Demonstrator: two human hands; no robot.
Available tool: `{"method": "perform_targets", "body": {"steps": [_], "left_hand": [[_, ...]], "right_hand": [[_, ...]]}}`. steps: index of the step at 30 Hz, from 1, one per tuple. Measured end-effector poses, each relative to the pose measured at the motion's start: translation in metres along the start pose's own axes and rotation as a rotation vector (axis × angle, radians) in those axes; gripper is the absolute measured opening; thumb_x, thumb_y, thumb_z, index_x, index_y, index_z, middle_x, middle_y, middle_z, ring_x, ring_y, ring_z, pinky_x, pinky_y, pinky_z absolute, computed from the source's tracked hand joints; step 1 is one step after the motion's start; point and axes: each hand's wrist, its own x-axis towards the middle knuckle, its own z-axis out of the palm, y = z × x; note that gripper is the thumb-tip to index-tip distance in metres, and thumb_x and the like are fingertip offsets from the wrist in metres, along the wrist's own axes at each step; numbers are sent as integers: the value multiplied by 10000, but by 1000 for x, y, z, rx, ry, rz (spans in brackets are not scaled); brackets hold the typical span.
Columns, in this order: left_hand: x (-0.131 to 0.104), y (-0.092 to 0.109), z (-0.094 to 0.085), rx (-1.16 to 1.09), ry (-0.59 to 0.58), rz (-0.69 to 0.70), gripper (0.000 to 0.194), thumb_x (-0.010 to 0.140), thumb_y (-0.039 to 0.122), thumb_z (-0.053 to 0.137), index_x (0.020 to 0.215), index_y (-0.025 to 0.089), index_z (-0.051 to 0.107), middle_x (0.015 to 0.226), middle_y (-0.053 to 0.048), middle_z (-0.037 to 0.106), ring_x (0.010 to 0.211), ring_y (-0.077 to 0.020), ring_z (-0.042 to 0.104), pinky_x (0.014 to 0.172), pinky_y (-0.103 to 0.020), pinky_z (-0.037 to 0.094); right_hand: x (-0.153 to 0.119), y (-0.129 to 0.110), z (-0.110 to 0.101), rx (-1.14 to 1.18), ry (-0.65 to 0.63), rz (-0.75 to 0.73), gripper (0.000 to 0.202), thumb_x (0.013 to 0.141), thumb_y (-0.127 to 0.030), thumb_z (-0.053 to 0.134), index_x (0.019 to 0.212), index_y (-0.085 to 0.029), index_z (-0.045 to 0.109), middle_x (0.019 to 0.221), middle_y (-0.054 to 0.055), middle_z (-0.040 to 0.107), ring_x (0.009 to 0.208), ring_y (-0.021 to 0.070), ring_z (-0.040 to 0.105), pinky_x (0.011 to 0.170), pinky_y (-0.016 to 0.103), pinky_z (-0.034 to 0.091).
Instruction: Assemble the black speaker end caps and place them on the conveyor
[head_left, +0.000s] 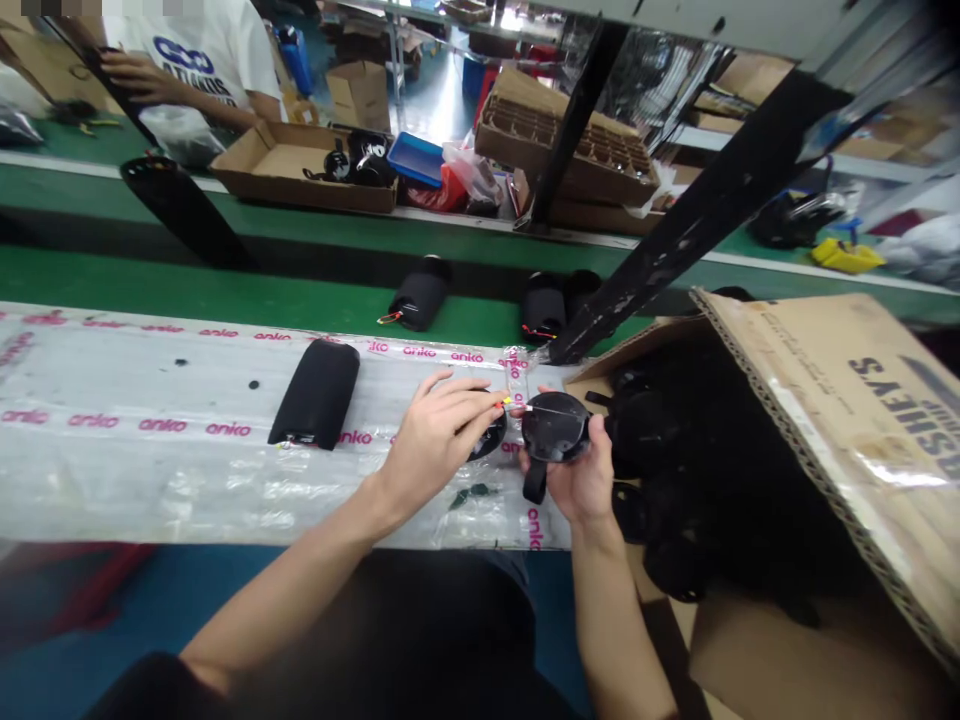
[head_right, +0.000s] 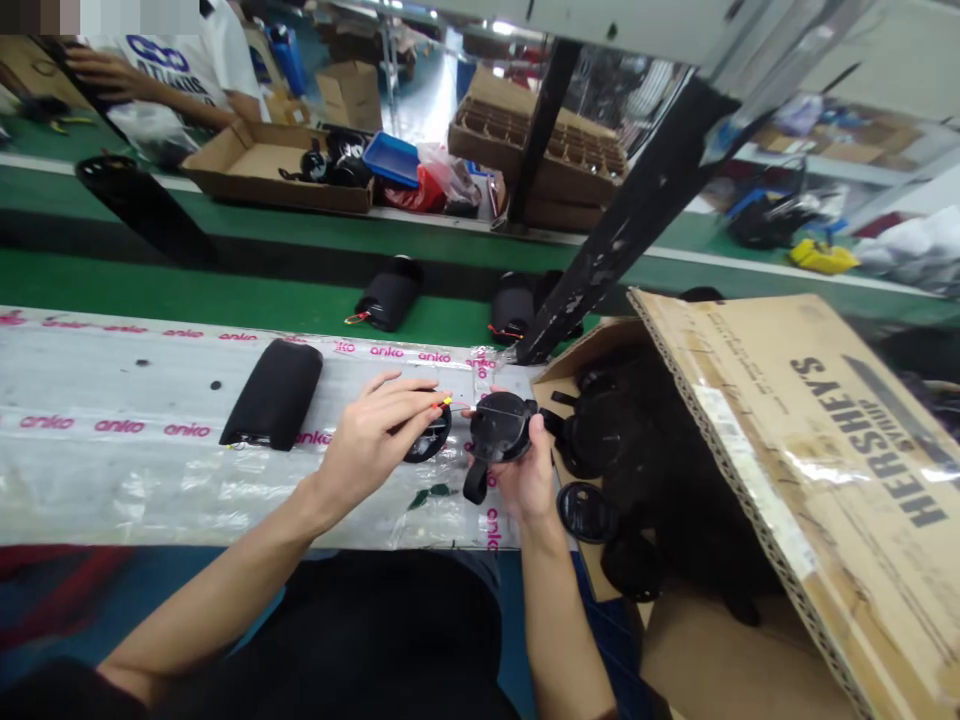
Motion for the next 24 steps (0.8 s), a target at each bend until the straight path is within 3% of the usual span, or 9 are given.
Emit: {"method": "perform_targets", "body": {"steps": [4,8,14,20,24], "left_hand": [[5,1,3,-176,26,-155,113,988,225,790,1098,250,798,1076,-3,862,994,-206,808,1043,-437,557],[5,2,5,-269,82,-260,174,929,248,855,1044,223,727,989,-11,831,955,-204,808,913,-366,602],[3,1,7,-144,114,-23,175,927,258,857,1001,210,706,927,-8,820,866,-191,776,921,-396,566],[5,0,11,-127,187,-20,91,954,217,819,953,202,730,892,-4,821,823,-172,756,898,-383,548],[4,-1,10,-125,153,-10,76,965,242,817,962,206,750,892,-6,824,841,-181,763,909,-397,540]], "right_hand": [[2,-5,22,121,-46,15,793,925,-753,586,1522,-231,587,1255,126,797,1081,326,771,845,476,686],[-5,-10,20,94,-65,-82,660,975,-685,593,1493,-276,627,1389,108,746,1222,344,730,963,503,655],[-16,-11,10,-232,-17,-305,655,1006,-715,560,1520,-310,597,1492,91,679,1363,359,666,1144,544,560],[-19,-17,17,-344,22,-397,652,982,-716,633,1508,-331,631,1565,78,628,1479,382,571,1276,596,423],[-14,-28,24,-440,7,-445,699,933,-729,704,1494,-316,654,1550,79,658,1443,374,609,1227,550,499]]}}
